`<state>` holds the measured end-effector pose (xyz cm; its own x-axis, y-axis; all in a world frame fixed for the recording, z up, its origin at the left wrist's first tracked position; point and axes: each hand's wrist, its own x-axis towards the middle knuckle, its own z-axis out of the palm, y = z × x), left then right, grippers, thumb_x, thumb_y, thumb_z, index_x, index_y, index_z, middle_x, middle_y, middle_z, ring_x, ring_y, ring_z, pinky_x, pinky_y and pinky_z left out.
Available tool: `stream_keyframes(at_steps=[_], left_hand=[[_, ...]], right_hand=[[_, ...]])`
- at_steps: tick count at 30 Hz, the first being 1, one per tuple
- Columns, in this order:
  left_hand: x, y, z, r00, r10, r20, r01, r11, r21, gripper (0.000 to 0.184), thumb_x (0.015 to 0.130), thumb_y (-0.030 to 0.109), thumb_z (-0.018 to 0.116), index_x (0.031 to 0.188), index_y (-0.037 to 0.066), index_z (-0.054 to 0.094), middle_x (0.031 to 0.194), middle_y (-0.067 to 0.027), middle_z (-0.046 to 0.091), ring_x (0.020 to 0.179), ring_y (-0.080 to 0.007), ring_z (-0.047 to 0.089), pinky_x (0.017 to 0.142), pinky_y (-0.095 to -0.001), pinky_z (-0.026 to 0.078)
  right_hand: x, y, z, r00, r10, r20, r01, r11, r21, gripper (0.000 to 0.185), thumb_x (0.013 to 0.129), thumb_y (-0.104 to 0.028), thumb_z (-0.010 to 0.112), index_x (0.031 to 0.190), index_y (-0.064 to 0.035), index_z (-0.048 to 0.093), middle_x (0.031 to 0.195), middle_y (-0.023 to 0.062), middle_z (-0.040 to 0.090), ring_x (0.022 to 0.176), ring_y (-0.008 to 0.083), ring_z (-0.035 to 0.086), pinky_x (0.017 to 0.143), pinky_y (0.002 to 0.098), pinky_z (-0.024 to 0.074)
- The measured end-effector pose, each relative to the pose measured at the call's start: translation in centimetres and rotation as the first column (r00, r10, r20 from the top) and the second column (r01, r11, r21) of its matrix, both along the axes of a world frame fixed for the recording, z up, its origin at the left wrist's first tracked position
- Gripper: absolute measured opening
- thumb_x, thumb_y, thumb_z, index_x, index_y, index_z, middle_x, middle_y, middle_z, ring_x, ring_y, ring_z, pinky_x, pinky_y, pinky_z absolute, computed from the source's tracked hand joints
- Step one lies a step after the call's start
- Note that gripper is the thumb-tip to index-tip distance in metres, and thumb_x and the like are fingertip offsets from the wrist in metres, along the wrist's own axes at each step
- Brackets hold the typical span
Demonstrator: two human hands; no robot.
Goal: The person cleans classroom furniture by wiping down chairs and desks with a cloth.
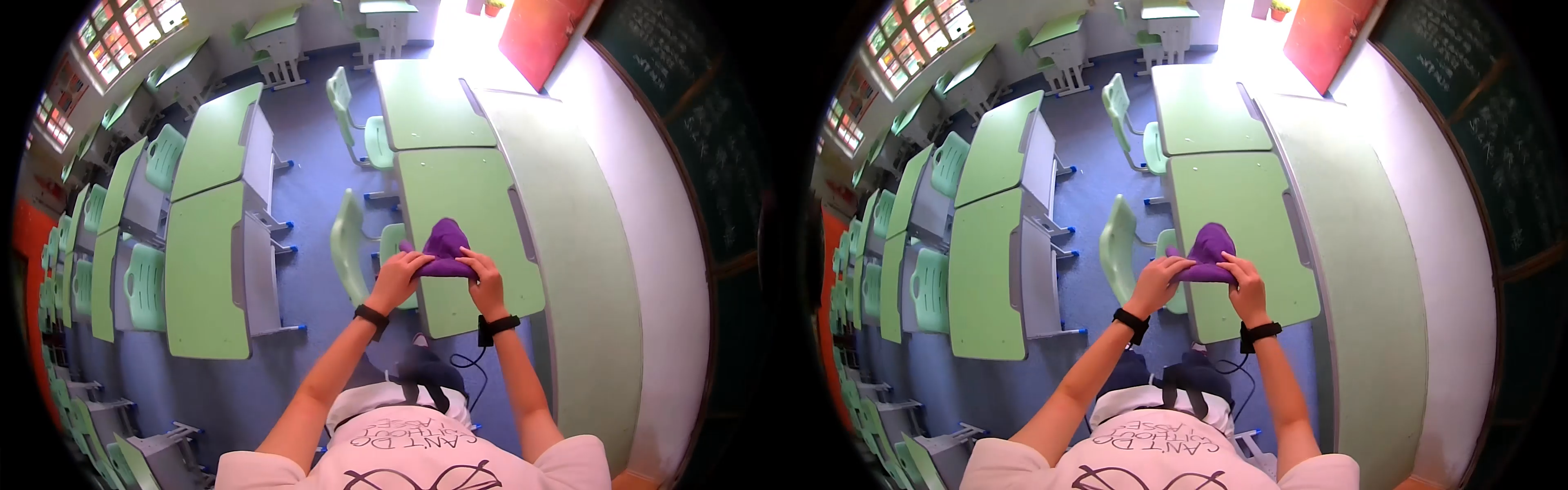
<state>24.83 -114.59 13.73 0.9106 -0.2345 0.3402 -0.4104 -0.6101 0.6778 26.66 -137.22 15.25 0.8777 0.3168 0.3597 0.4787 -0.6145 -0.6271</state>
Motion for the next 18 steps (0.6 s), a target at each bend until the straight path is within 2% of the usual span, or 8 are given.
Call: stream_keyframes(at_steps=[2, 4, 6, 7, 9, 10, 13, 18], left_hand=[[-0.5, -2.6, -3.8, 0.999, -0.010, -0.037, 0.011, 1.000, 0.028, 0.046, 0.074, -0.002, 0.059, 0.118, 0.011, 0.063, 0.116, -0.0072, 0.065, 0.104, -0.0308, 0.059, 0.092, -0.0407, 0.046], [-2.1, -5.3, -8.3, 0.997, -0.021, -0.069, 0.026, 0.998, 0.064, 0.047, 0.074, 0.001, 0.061, 0.120, 0.010, 0.062, 0.120, -0.0089, 0.063, 0.108, -0.0314, 0.056, 0.096, -0.0412, 0.044], [-4.7, -6.9, -16.6, 0.963, -0.099, -0.249, 0.169, 0.945, 0.281, 0.067, 0.073, 0.011, 0.066, 0.138, 0.011, 0.048, 0.145, -0.0201, 0.041, 0.131, -0.0455, 0.037, 0.110, -0.0526, 0.030], [-6.2, -7.7, -18.2, 0.941, -0.086, -0.328, 0.199, 0.923, 0.330, 0.071, 0.073, 0.012, 0.066, 0.141, 0.012, 0.044, 0.148, -0.0220, 0.034, 0.135, -0.0469, 0.031, 0.112, -0.0548, 0.026], [-7.7, -9.0, -19.0, 0.893, -0.053, -0.448, 0.248, 0.886, 0.391, 0.082, 0.073, 0.012, 0.068, 0.148, 0.011, 0.034, 0.155, -0.0248, 0.017, 0.142, -0.0467, 0.018, 0.115, -0.0567, 0.019], [-7.9, -9.6, -19.1, 0.905, -0.041, -0.423, 0.217, 0.900, 0.378, 0.083, 0.073, 0.012, 0.068, 0.148, 0.010, 0.033, 0.156, -0.0246, 0.016, 0.142, -0.0468, 0.018, 0.115, -0.0567, 0.020], [-8.0, -10.8, -19.3, 0.925, -0.020, -0.380, 0.167, 0.919, 0.356, 0.087, 0.074, 0.012, 0.068, 0.150, 0.007, 0.025, 0.157, -0.0238, 0.012, 0.143, -0.0469, 0.015, 0.114, -0.0571, 0.020], [-6.2, -12.1, -20.0, 0.901, 0.015, -0.433, 0.184, 0.891, 0.415, 0.090, 0.075, 0.015, 0.068, 0.152, 0.008, 0.022, 0.158, -0.0233, 0.010, 0.144, -0.0467, 0.013, 0.114, -0.0564, 0.020]], right_hand=[[-0.4, -2.9, -2.4, 0.999, 0.049, 0.008, -0.049, 0.998, -0.026, 0.040, 0.071, 0.011, 0.055, 0.106, -0.0068, 0.067, 0.123, 0.0071, 0.064, 0.112, 0.0311, 0.059, 0.096, 0.0393, 0.0478], [-1.4, -6.5, -7.6, 0.983, 0.125, -0.136, -0.137, 0.987, -0.079, 0.046, 0.071, 0.008, 0.058, 0.113, -0.0080, 0.066, 0.129, 0.0123, 0.060, 0.114, 0.0332, 0.058, 0.099, 0.0407, 0.0460], [-3.1, -10.1, -14.1, 0.933, 0.202, -0.298, -0.250, 0.959, -0.131, 0.046, 0.073, 0.004, 0.061, 0.116, -0.0084, 0.064, 0.131, 0.0144, 0.059, 0.115, 0.0347, 0.057, 0.100, 0.0415, 0.0454], [-4.2, -11.6, -16.0, 0.865, 0.243, -0.440, -0.343, 0.925, -0.165, 0.045, 0.076, -0.002, 0.065, 0.121, -0.0089, 0.062, 0.136, 0.0181, 0.054, 0.117, 0.0362, 0.055, 0.101, 0.0424, 0.0444], [-5.1, -12.7, -16.3, 0.814, 0.255, -0.522, -0.380, 0.913, -0.147, 0.047, 0.078, -0.007, 0.068, 0.124, -0.0108, 0.060, 0.141, 0.0181, 0.048, 0.122, 0.0353, 0.052, 0.103, 0.0426, 0.0434], [-4.7, -13.1, -16.6, 0.801, 0.276, -0.531, -0.392, 0.912, -0.118, 0.050, 0.078, -0.008, 0.069, 0.127, -0.0117, 0.059, 0.144, 0.0180, 0.046, 0.125, 0.0358, 0.050, 0.104, 0.0429, 0.0425], [-3.3, -13.2, -17.0, 0.904, 0.234, -0.357, -0.295, 0.948, -0.124, 0.059, 0.077, -0.006, 0.068, 0.134, -0.0152, 0.054, 0.148, 0.0167, 0.040, 0.130, 0.0391, 0.044, 0.105, 0.0439, 0.0414], [-1.8, -12.2, -18.4, 0.869, 0.175, -0.463, -0.338, 0.893, -0.296, 0.081, 0.072, -0.010, 0.076, 0.144, -0.0268, 0.042, 0.158, 0.0130, 0.021, 0.141, 0.0421, 0.026, 0.108, 0.0568, 0.0347]])
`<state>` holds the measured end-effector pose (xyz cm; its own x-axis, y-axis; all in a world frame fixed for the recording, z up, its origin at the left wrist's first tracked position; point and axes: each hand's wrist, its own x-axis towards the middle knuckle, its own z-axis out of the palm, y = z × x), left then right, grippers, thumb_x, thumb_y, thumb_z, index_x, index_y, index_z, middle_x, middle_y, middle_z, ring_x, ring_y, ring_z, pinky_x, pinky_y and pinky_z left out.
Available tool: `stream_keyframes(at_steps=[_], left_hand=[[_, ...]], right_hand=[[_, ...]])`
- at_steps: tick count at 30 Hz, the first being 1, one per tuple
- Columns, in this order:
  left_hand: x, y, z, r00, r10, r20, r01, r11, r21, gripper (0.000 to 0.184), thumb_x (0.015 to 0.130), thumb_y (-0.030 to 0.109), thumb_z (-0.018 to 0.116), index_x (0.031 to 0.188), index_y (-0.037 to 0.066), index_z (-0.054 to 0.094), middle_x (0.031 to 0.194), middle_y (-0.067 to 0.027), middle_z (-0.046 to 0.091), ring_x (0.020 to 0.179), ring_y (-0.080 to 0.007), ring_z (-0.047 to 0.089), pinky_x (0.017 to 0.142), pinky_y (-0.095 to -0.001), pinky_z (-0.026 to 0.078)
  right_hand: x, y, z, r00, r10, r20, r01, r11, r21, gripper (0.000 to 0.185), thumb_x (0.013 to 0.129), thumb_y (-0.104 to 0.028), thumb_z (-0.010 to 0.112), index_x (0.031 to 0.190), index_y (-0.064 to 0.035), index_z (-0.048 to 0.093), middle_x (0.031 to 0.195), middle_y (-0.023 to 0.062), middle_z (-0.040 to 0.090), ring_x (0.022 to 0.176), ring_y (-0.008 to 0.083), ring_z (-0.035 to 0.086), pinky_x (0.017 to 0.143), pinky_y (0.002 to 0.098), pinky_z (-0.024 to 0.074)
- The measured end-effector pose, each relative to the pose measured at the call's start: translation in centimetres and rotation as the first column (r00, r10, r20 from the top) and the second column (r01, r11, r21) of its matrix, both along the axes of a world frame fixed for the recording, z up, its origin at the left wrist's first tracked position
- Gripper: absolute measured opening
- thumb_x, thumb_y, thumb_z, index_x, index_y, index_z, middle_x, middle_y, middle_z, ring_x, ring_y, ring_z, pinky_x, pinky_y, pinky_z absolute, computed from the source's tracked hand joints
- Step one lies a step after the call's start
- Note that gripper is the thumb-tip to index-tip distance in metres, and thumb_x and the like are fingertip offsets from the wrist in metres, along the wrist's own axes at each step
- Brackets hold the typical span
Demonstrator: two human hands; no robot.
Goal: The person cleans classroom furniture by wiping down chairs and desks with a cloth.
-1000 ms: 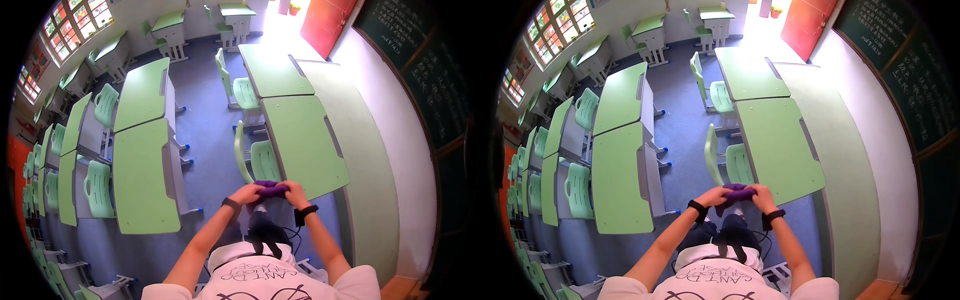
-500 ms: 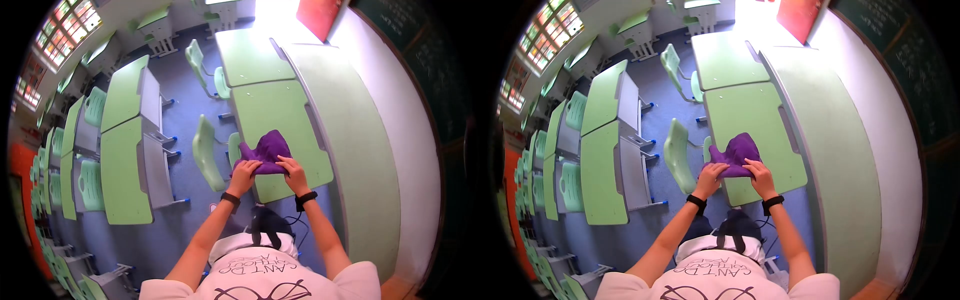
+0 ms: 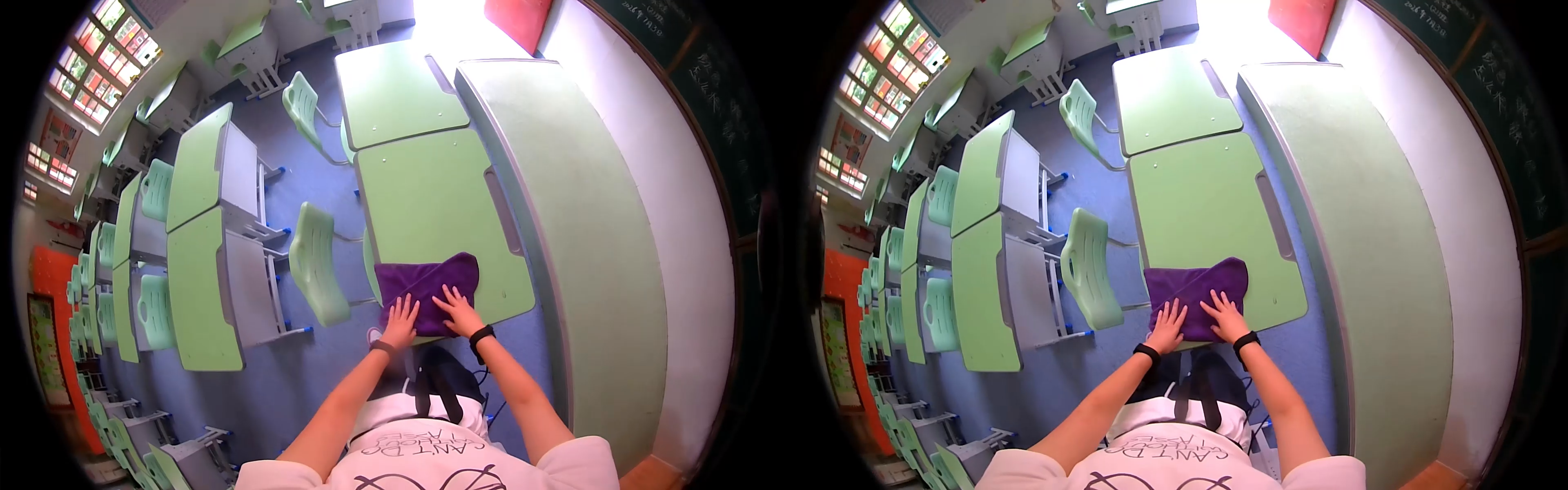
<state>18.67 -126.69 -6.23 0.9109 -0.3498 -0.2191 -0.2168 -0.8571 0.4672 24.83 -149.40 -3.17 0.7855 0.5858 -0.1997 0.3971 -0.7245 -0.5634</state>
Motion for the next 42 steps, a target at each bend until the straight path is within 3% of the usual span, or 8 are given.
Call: stream_keyframes(at_steps=[5, 7, 11, 14, 19, 27, 35, 42], left_hand=[[1.4, 0.1, -0.4, 1.000, 0.005, 0.008, -0.006, 0.998, 0.063, 0.085, 0.082, 0.020, 0.065, 0.153, 0.013, 0.020, 0.160, -0.0173, 0.010, 0.146, -0.0421, 0.011, 0.116, -0.0544, 0.018], [2.2, 0.7, -0.5, 1.000, 0.004, -0.021, -0.003, 0.999, 0.053, 0.075, 0.090, 0.027, 0.057, 0.154, 0.019, 0.019, 0.161, -0.0098, 0.011, 0.148, -0.0352, 0.010, 0.118, -0.0510, 0.014], [5.4, 2.2, -1.4, 1.000, -0.012, 0.018, 0.010, 0.997, 0.079, 0.069, 0.095, 0.034, 0.050, 0.155, 0.021, 0.019, 0.162, -0.0051, 0.009, 0.149, -0.0295, 0.006, 0.119, -0.0465, 0.008], [9.4, 3.5, -1.9, 0.999, -0.032, -0.039, 0.033, 0.999, 0.027, 0.069, 0.096, 0.037, 0.046, 0.156, 0.020, 0.014, 0.162, -0.0085, 0.003, 0.149, -0.0332, -0.002, 0.118, -0.0491, 0.003], [15.5, 4.7, -3.0, 0.999, -0.055, 0.000, 0.055, 0.997, 0.049, 0.070, 0.096, 0.038, 0.048, 0.155, 0.018, 0.016, 0.162, -0.0099, 0.002, 0.149, -0.0334, -0.003, 0.118, -0.0485, 0.003], [26.8, 5.0, -4.1, 0.972, 0.127, 0.196, -0.127, 0.992, -0.017, 0.076, 0.092, 0.034, 0.055, 0.155, 0.015, 0.016, 0.162, -0.0107, 0.004, 0.149, -0.0349, 0.002, 0.118, -0.0493, 0.004], [38.3, 5.5, -5.5, 0.972, 0.163, 0.171, -0.165, 0.986, -0.005, 0.078, 0.092, 0.038, 0.056, 0.155, 0.017, 0.015, 0.162, -0.0105, 0.001, 0.149, -0.0354, -0.002, 0.118, -0.0499, 0.002], [42.1, 4.9, -6.4, 0.937, 0.202, 0.285, -0.211, 0.978, -0.001, 0.078, 0.092, 0.039, 0.055, 0.155, 0.017, 0.015, 0.162, -0.0097, 0.002, 0.149, -0.0344, -0.001, 0.118, -0.0493, 0.002]], right_hand=[[1.1, 1.5, -0.8, 0.994, -0.055, -0.099, 0.048, 0.996, -0.072, 0.085, 0.073, -0.016, 0.079, 0.146, -0.0304, 0.039, 0.160, 0.0119, 0.013, 0.143, 0.0442, 0.020, 0.108, 0.0651, 0.0296], [2.3, 1.8, -1.2, 0.995, -0.056, -0.080, 0.050, 0.996, -0.070, 0.084, 0.073, -0.016, 0.079, 0.146, -0.0304, 0.039, 0.160, 0.0114, 0.013, 0.143, 0.0438, 0.020, 0.108, 0.0651, 0.0294], [5.0, 3.1, -0.7, 0.992, -0.088, -0.090, 0.082, 0.994, -0.070, 0.084, 0.073, -0.018, 0.080, 0.146, -0.0306, 0.040, 0.160, 0.0105, 0.013, 0.144, 0.0432, 0.019, 0.108, 0.0656, 0.0288], [7.4, 4.6, -0.6, 0.985, -0.161, -0.064, 0.157, 0.986, -0.061, 0.087, 0.070, -0.020, 0.082, 0.145, -0.0307, 0.041, 0.160, 0.0096, 0.015, 0.144, 0.0401, 0.020, 0.108, 0.0645, 0.0299], [13.1, 6.7, -0.9, 0.982, -0.175, -0.072, 0.168, 0.982, -0.092, 0.090, 0.068, -0.022, 0.084, 0.146, -0.0294, 0.040, 0.160, 0.0123, 0.013, 0.144, 0.0430, 0.018, 0.107, 0.0667, 0.0299], [27.0, 9.4, -1.0, 0.988, -0.096, -0.117, 0.084, 0.991, -0.104, 0.089, 0.070, -0.027, 0.082, 0.147, -0.0298, 0.038, 0.161, 0.0139, 0.008, 0.144, 0.0479, 0.013, 0.106, 0.0690, 0.0269], [37.9, 10.9, -2.6, 0.987, -0.137, -0.081, 0.128, 0.986, -0.111, 0.093, 0.066, -0.021, 0.085, 0.146, -0.0326, 0.039, 0.161, 0.0114, 0.010, 0.144, 0.0459, 0.015, 0.106, 0.0678, 0.0288], [42.0, 11.0, -3.3, 0.985, -0.166, -0.053, 0.159, 0.982, -0.106, 0.095, 0.064, -0.014, 0.085, 0.145, -0.0333, 0.041, 0.161, 0.0106, 0.010, 0.145, 0.0441, 0.014, 0.109, 0.0677, 0.0237]])
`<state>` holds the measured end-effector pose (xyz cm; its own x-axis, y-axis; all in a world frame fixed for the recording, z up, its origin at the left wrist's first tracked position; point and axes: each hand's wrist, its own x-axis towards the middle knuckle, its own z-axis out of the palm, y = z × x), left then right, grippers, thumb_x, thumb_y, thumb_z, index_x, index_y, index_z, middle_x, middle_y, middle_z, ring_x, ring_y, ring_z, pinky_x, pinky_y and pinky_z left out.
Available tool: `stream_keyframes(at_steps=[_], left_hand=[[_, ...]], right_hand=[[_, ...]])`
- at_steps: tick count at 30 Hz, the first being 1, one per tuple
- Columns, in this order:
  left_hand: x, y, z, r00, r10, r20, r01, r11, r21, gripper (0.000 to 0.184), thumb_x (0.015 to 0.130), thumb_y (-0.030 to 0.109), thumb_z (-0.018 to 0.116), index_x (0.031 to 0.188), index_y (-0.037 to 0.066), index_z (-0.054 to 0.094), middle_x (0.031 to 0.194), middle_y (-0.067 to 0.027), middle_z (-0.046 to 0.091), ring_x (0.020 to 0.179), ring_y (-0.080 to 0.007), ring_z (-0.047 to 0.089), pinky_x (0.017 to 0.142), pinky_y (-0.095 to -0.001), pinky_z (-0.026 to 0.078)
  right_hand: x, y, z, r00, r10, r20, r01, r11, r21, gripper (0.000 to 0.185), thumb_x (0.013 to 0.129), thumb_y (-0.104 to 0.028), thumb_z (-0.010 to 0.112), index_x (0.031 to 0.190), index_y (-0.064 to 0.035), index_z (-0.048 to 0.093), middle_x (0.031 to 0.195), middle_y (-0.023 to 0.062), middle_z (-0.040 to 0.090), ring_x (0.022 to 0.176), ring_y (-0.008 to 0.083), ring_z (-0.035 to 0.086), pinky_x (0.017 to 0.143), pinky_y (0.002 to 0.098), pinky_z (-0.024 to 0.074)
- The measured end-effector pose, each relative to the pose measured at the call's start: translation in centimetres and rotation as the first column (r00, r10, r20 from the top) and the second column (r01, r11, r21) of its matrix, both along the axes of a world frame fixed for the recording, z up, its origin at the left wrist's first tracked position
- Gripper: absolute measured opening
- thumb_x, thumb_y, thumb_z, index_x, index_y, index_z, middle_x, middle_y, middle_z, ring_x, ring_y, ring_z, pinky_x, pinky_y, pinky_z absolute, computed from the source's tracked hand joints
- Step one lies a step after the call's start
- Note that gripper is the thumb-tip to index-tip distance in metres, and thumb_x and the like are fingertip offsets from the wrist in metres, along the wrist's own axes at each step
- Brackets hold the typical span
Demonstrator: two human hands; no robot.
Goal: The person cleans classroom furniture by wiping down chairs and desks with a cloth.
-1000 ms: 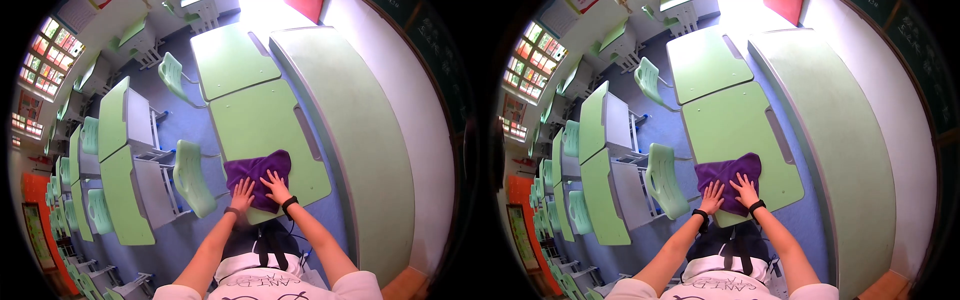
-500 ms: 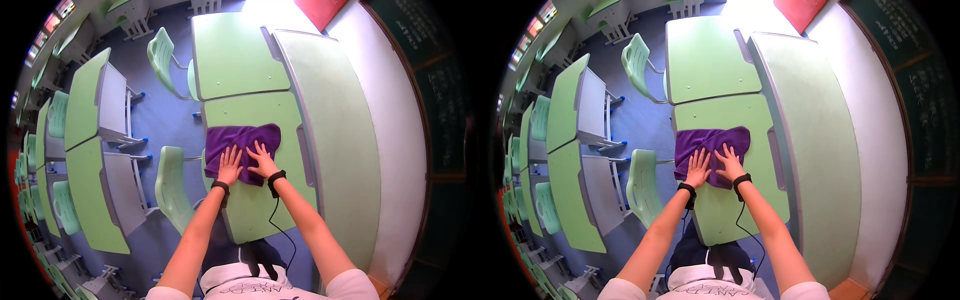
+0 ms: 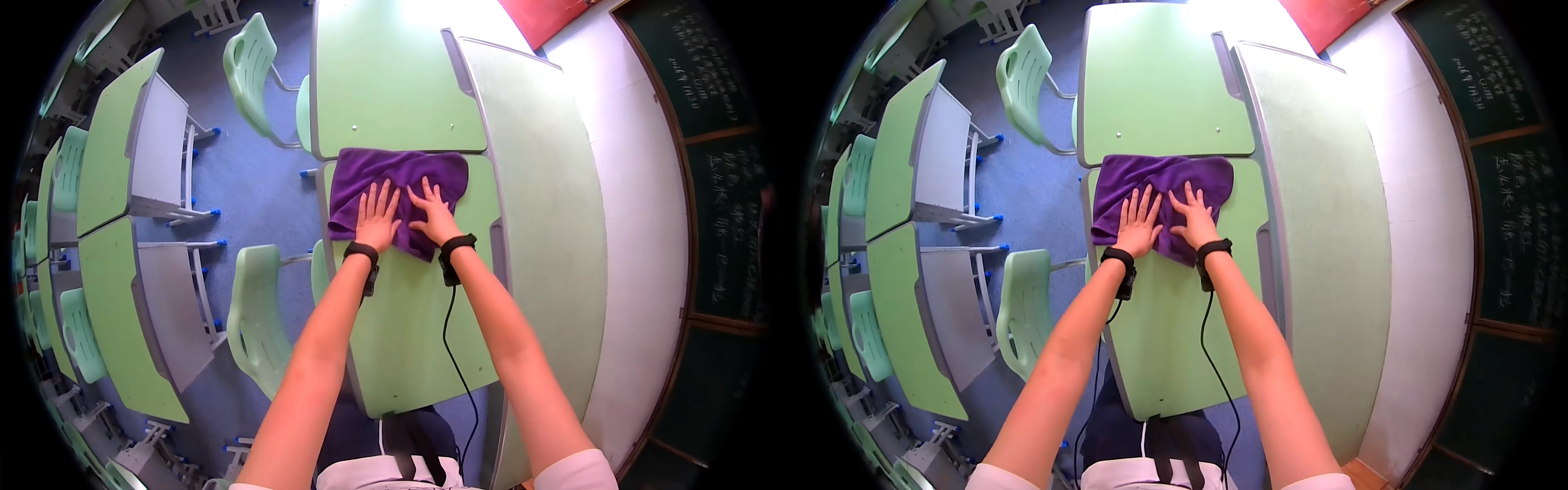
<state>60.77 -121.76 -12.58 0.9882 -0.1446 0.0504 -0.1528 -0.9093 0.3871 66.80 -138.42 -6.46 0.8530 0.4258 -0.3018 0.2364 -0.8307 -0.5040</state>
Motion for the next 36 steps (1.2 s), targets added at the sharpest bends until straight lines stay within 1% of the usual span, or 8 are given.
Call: stream_keyframes(at_steps=[2, 5, 11, 15, 21, 25, 32, 36], left_hand=[[0.4, 0.1, 0.4, 1.000, 0.013, -0.005, -0.013, 1.000, 0.014, 0.076, 0.093, 0.038, 0.055, 0.155, 0.018, 0.016, 0.162, -0.0096, 0.003, 0.149, -0.0343, 0.001, 0.118, -0.0489, 0.003], [-0.1, 0.0, 1.0, 0.999, 0.037, 0.034, -0.037, 0.999, 0.019, 0.072, 0.094, 0.035, 0.053, 0.155, 0.019, 0.017, 0.162, -0.0078, 0.006, 0.149, -0.0323, 0.004, 0.119, -0.0485, 0.005], [-4.0, -1.5, 1.1, 0.988, 0.150, 0.042, -0.153, 0.986, 0.061, 0.072, 0.095, 0.035, 0.051, 0.155, 0.018, 0.016, 0.162, -0.0082, 0.005, 0.149, -0.0332, 0.004, 0.118, -0.0495, 0.005], [-9.3, -4.4, 1.3, 0.971, 0.217, 0.100, -0.228, 0.968, 0.110, 0.073, 0.091, 0.036, 0.056, 0.153, 0.017, 0.022, 0.161, -0.0084, 0.010, 0.148, -0.0319, 0.009, 0.119, -0.0490, 0.008], [-17.7, -12.7, 0.9, 0.968, 0.242, 0.065, -0.250, 0.958, 0.143, 0.073, 0.092, 0.037, 0.054, 0.153, 0.015, 0.022, 0.161, -0.0102, 0.008, 0.148, -0.0338, 0.006, 0.118, -0.0505, 0.007], [-22.0, -18.6, 1.1, 0.971, 0.239, -0.013, -0.234, 0.960, 0.151, 0.074, 0.092, 0.039, 0.052, 0.154, 0.015, 0.020, 0.162, -0.0101, 0.006, 0.148, -0.0348, 0.002, 0.118, -0.0509, 0.004], [-27.3, -23.9, 2.1, 0.987, 0.108, -0.115, -0.097, 0.991, 0.096, 0.074, 0.092, 0.038, 0.052, 0.154, 0.013, 0.018, 0.161, -0.0138, 0.003, 0.148, -0.0381, 0.001, 0.117, -0.0527, 0.004], [-29.4, -25.1, 2.2, 0.996, 0.055, -0.071, -0.050, 0.996, 0.071, 0.073, 0.092, 0.036, 0.053, 0.154, 0.014, 0.020, 0.161, -0.0129, 0.006, 0.148, -0.0376, 0.002, 0.118, -0.0523, 0.004]], right_hand=[[0.4, 0.2, -0.2, 1.000, -0.009, 0.001, 0.009, 1.000, 0.006, 0.095, 0.064, -0.012, 0.085, 0.146, -0.0340, 0.040, 0.161, 0.0107, 0.011, 0.145, 0.0436, 0.013, 0.110, 0.0682, 0.0212], [-0.3, 0.5, -0.4, 0.997, 0.001, 0.078, 0.001, 1.000, -0.024, 0.094, 0.068, -0.014, 0.083, 0.147, -0.0339, 0.037, 0.161, 0.0107, 0.013, 0.145, 0.0427, 0.017, 0.109, 0.0678, 0.0236], [-2.3, -0.5, -0.8, 0.993, 0.061, 0.101, -0.058, 0.998, -0.036, 0.089, 0.071, -0.017, 0.082, 0.147, -0.0293, 0.038, 0.160, 0.0099, 0.016, 0.145, 0.0388, 0.020, 0.110, 0.0655, 0.0241], [-7.5, -3.3, -0.4, 0.984, 0.140, 0.107, -0.137, 0.990, -0.038, 0.084, 0.074, -0.017, 0.079, 0.147, -0.0276, 0.039, 0.160, 0.0086, 0.018, 0.145, 0.0366, 0.021, 0.112, 0.0614, 0.0247], [-15.9, -11.7, -0.8, 0.964, 0.224, 0.147, -0.228, 0.974, 0.013, 0.079, 0.077, -0.014, 0.076, 0.146, -0.0255, 0.040, 0.160, 0.0071, 0.019, 0.145, 0.0347, 0.022, 0.113, 0.0578, 0.0248], [-20.2, -18.0, -0.5, 0.952, 0.259, 0.161, -0.269, 0.962, 0.043, 0.077, 0.077, -0.012, 0.074, 0.146, -0.0238, 0.040, 0.159, 0.0061, 0.020, 0.144, 0.0351, 0.023, 0.114, 0.0566, 0.0252], [-26.7, -24.7, 0.2, 0.965, 0.211, 0.157, -0.226, 0.970, 0.087, 0.075, 0.079, -0.011, 0.073, 0.146, -0.0218, 0.040, 0.160, 0.0065, 0.019, 0.144, 0.0370, 0.023, 0.113, 0.0553, 0.0267], [-29.6, -26.6, 0.7, 0.978, 0.181, 0.100, -0.192, 0.975, 0.108, 0.076, 0.079, -0.010, 0.072, 0.146, -0.0201, 0.039, 0.160, 0.0079, 0.018, 0.144, 0.0385, 0.022, 0.113, 0.0564, 0.0261]])
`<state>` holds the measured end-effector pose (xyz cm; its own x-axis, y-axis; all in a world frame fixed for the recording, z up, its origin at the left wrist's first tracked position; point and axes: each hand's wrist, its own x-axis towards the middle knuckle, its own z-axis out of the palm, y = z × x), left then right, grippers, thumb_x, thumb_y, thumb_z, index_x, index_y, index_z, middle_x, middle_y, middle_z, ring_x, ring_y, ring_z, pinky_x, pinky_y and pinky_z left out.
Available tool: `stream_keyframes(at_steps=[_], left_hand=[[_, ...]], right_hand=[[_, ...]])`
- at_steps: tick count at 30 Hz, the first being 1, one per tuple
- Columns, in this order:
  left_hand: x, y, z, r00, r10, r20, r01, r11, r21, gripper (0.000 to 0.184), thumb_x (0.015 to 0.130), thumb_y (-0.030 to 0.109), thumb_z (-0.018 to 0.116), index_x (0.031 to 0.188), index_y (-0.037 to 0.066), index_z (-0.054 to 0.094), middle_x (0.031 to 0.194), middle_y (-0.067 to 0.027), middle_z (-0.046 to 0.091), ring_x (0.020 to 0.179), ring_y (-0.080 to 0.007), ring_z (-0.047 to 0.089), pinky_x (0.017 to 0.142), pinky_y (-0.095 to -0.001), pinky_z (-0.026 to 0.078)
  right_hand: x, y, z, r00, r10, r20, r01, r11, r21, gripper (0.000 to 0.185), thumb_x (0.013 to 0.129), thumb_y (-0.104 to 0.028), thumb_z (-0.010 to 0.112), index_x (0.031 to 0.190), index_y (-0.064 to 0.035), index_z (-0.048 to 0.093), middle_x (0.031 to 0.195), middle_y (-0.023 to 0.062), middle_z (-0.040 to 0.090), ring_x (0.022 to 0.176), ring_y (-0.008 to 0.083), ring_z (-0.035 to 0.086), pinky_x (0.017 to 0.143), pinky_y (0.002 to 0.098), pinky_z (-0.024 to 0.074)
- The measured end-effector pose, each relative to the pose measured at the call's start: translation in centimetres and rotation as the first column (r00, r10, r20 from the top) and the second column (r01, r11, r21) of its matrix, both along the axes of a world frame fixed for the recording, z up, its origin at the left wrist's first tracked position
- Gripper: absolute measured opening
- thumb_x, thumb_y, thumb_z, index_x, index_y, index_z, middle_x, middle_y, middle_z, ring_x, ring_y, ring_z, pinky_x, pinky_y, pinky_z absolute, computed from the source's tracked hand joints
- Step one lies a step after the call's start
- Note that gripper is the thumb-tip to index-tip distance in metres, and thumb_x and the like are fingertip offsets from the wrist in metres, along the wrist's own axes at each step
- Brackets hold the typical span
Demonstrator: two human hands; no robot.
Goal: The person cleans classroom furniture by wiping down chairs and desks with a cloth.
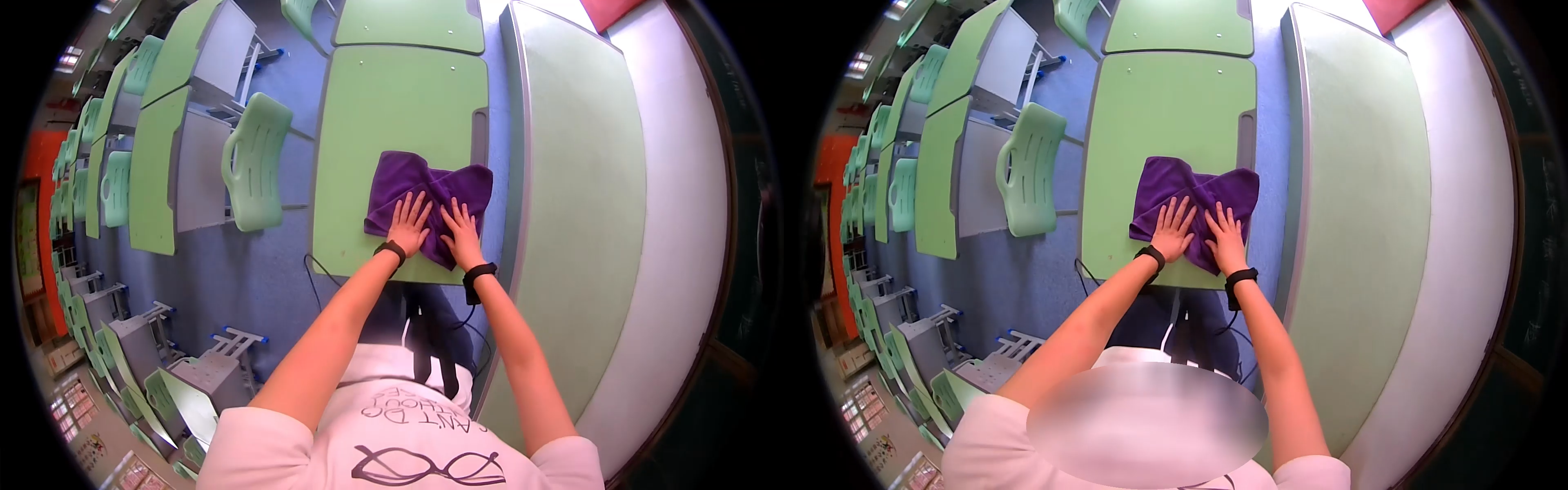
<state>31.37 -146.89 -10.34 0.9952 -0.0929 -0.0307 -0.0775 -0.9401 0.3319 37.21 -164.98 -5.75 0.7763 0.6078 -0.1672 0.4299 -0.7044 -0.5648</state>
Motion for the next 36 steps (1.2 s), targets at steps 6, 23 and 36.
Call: stream_keyframes(at_steps=[6, 23, 36], left_hand=[[0.2, 0.3, -0.3, 0.996, -0.064, -0.054, 0.064, 0.998, -0.015, 0.073, 0.092, 0.038, 0.053, 0.154, 0.017, 0.019, 0.162, -0.0106, 0.005, 0.149, -0.0358, 0.001, 0.118, -0.0515, 0.003], [6.0, 0.6, -1.3, 0.998, 0.009, -0.069, -0.014, 0.997, -0.080, 0.079, 0.091, 0.040, 0.056, 0.155, 0.017, 0.015, 0.162, -0.0084, 0.004, 0.149, -0.0328, 0.001, 0.119, -0.0486, 0.003], [21.6, 2.8, -1.4, 0.984, 0.172, -0.050, -0.174, 0.984, -0.029, 0.081, 0.092, 0.038, 0.055, 0.155, 0.011, 0.011, 0.162, -0.0129, 0.000, 0.148, -0.0373, -0.002, 0.117, -0.0517, 0.001]], right_hand=[[-2.2, -0.1, -1.0, 0.998, -0.047, -0.050, 0.045, 0.998, -0.043, 0.090, 0.078, -0.022, 0.075, 0.152, -0.0157, 0.024, 0.160, 0.0149, 0.011, 0.144, 0.0450, 0.015, 0.111, 0.0613, 0.0240], [7.5, 1.5, -1.2, 0.998, 0.057, -0.034, -0.061, 0.985, -0.160, 0.097, 0.069, -0.020, 0.082, 0.151, -0.0261, 0.031, 0.162, 0.0068, 0.006, 0.146, 0.0409, 0.013, 0.113, 0.0565, 0.0259], [26.1, 5.1, -1.1, 0.974, 0.221, 0.052, -0.217, 0.973, -0.077, 0.097, 0.063, -0.018, 0.084, 0.147, -0.0290, 0.038, 0.161, 0.0048, 0.015, 0.145, 0.0361, 0.020, 0.115, 0.0511, 0.0278]])
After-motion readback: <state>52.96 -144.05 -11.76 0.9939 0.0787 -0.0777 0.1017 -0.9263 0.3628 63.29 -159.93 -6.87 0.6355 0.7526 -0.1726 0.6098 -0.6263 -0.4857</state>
